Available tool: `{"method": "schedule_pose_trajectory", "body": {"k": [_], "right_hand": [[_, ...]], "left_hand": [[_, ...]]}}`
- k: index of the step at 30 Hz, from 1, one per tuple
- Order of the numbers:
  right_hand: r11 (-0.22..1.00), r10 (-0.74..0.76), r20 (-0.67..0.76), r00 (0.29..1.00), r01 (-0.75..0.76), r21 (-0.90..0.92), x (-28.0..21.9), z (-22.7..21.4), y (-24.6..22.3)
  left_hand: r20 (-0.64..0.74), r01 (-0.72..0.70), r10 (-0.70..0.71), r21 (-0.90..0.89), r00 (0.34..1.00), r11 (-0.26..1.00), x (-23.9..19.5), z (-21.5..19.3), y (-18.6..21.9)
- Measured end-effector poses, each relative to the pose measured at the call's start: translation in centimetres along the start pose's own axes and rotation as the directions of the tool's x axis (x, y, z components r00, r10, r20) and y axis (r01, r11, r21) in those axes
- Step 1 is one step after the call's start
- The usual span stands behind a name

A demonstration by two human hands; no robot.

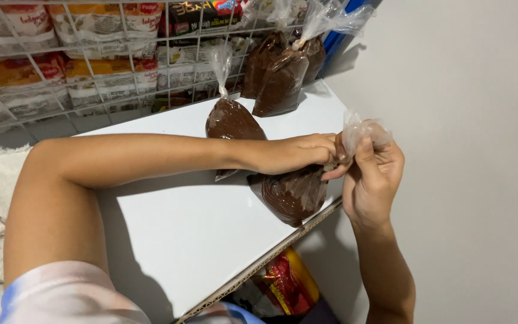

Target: The person is organizing and stacking plastic bags filled with a brown paste onto a shelf in a storage area.

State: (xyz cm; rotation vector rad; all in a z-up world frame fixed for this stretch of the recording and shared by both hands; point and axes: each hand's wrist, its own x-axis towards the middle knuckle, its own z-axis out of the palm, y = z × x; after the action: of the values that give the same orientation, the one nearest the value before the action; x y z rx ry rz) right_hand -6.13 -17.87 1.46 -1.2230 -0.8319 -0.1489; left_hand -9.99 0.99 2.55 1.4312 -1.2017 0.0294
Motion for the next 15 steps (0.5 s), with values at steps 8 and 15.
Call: {"method": "schedule_pose_trajectory", "body": {"k": [8, 15], "right_hand": [[0.999, 0.028, 0.004, 1.000, -0.028, 0.016, 1.3, 0.7, -0.2], [0.990, 0.069, 0.331, 0.941, -0.025, -0.136, 0.6, 0.1, -0.7]], "left_hand": [[-0.046, 0.067, -0.068, -0.016, 0.997, 0.998, 0.1, -0.2, 0.1], [-0.016, 0.060, -0.063, -0.143, 0.998, 0.988, 0.2, -1.4, -1.1]]}}
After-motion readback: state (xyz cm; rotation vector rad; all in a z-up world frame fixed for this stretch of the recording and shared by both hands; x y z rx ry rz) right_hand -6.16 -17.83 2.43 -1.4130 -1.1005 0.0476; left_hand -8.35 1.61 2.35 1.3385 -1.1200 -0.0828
